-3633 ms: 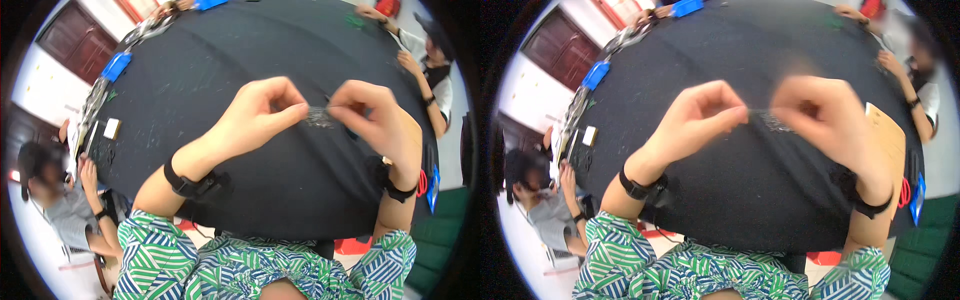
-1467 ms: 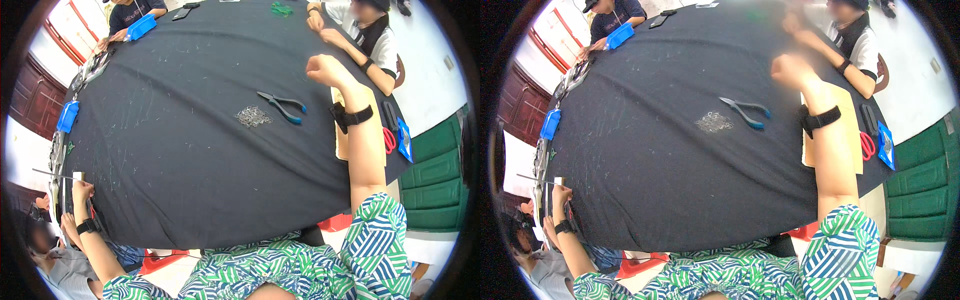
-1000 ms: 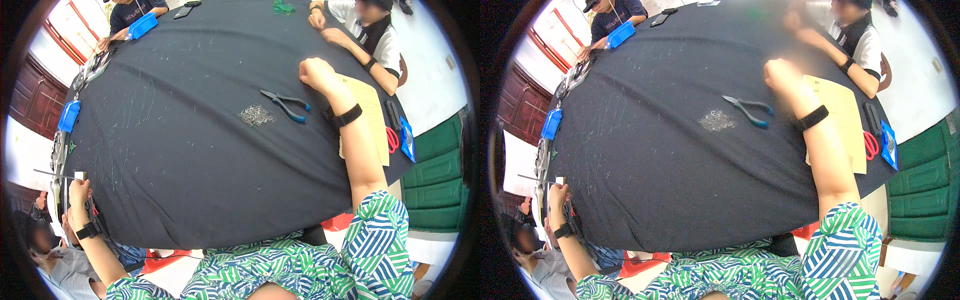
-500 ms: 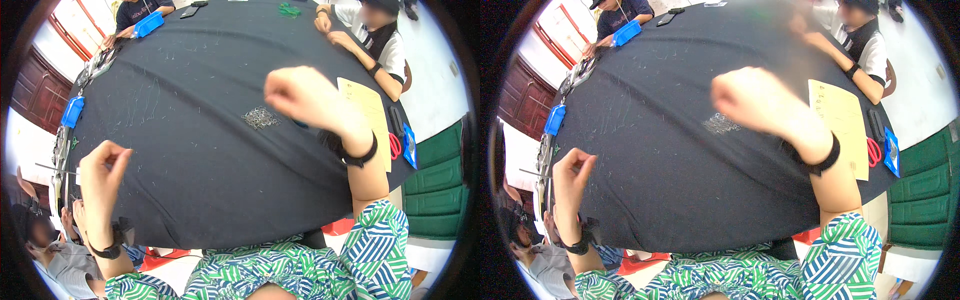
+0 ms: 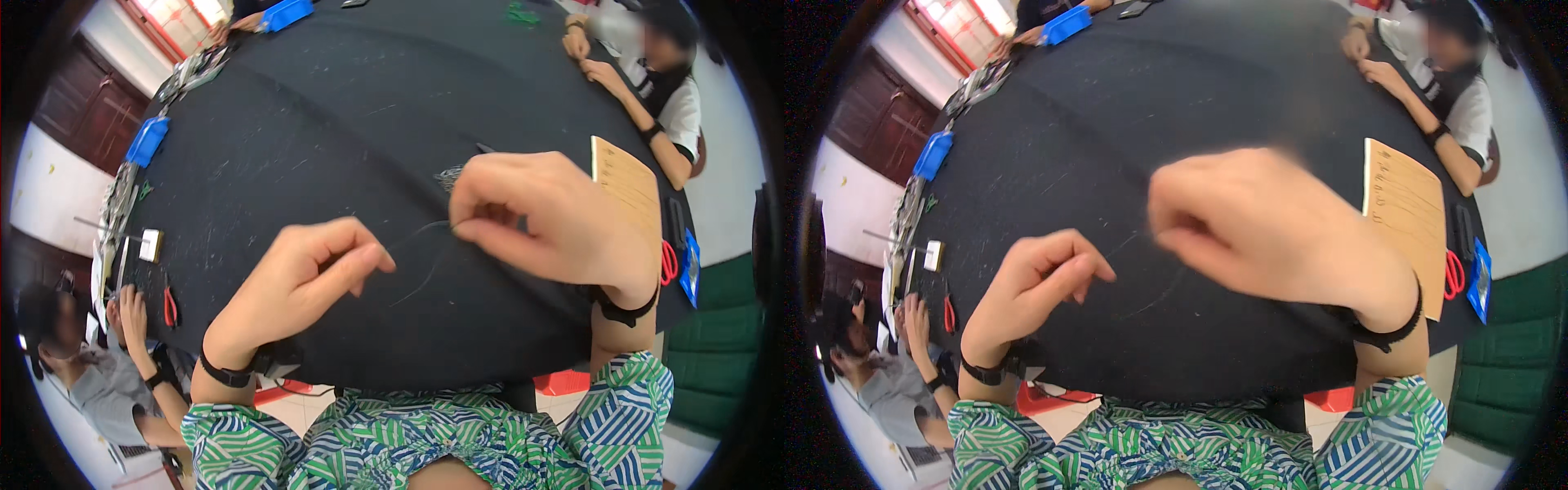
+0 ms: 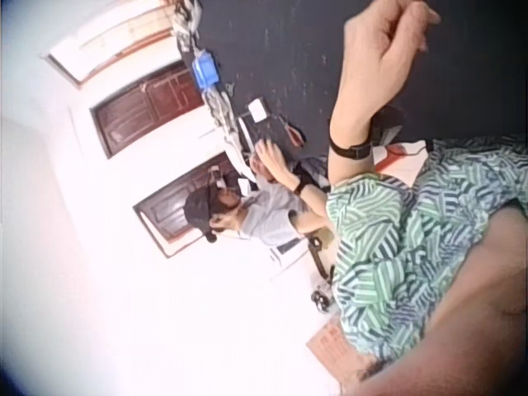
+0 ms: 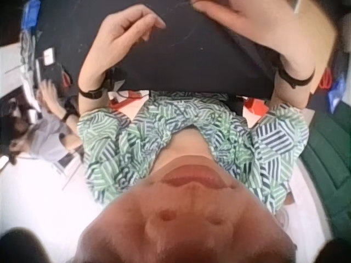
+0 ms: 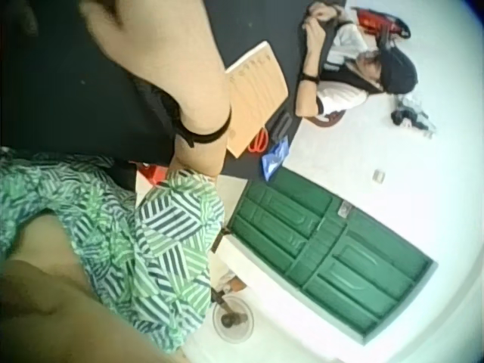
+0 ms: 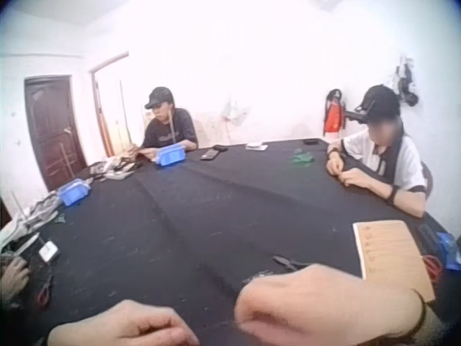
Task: The person threads a thin green line through small metal tackle components and crimps them by hand and using pliers at a table.
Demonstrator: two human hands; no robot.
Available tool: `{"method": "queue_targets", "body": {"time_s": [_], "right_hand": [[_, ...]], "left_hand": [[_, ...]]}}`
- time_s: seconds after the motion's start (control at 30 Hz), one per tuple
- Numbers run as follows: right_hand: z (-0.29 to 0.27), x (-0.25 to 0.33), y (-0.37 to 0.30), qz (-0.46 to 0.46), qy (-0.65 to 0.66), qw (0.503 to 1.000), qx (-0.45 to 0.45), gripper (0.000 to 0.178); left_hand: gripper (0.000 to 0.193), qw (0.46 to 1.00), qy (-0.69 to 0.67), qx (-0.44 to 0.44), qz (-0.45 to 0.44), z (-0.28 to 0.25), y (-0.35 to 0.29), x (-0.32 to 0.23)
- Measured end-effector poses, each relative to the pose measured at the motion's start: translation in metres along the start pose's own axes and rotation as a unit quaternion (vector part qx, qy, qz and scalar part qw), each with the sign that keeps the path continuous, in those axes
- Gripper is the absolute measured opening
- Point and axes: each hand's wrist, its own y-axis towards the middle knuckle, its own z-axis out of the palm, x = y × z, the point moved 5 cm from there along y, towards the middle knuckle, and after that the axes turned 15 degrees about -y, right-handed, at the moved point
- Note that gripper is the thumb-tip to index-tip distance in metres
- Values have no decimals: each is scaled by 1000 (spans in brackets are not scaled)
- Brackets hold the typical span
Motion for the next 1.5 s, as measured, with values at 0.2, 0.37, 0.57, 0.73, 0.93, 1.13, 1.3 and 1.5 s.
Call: {"method": "queue_targets", "body": {"time_s": [0.2, 0.37, 0.57, 0.73, 0.93, 1.13, 1.3, 1.5], "right_hand": [[8, -10, 7, 32, -22, 999, 32, 10], [14, -23, 5, 58, -67, 994, 62, 10], [19, -29, 5, 64, -60, 993, 76, 10], [22, -40, 6, 89, -78, 989, 88, 11], [25, -47, 4, 49, -76, 995, 47, 9], [31, -49, 7, 70, -65, 992, 81, 10], [35, -53, 8, 61, -63, 994, 66, 11], [32, -53, 11, 121, -64, 989, 55, 11]], "left_hand": [[12, 939, 278, -157, 131, -27, -3, 3], [17, 841, 464, -187, 208, -14, 12, -7], [27, 982, -24, 47, 181, 20, 67, 25], [33, 952, -284, 113, -14, 30, 84, 47], [26, 971, -234, 41, 38, 29, 92, 48], [15, 977, -211, 28, 34, 24, 92, 59], [14, 970, -241, 19, 37, 22, 93, 66], [12, 959, -282, 1, 36, 22, 93, 67]]}}
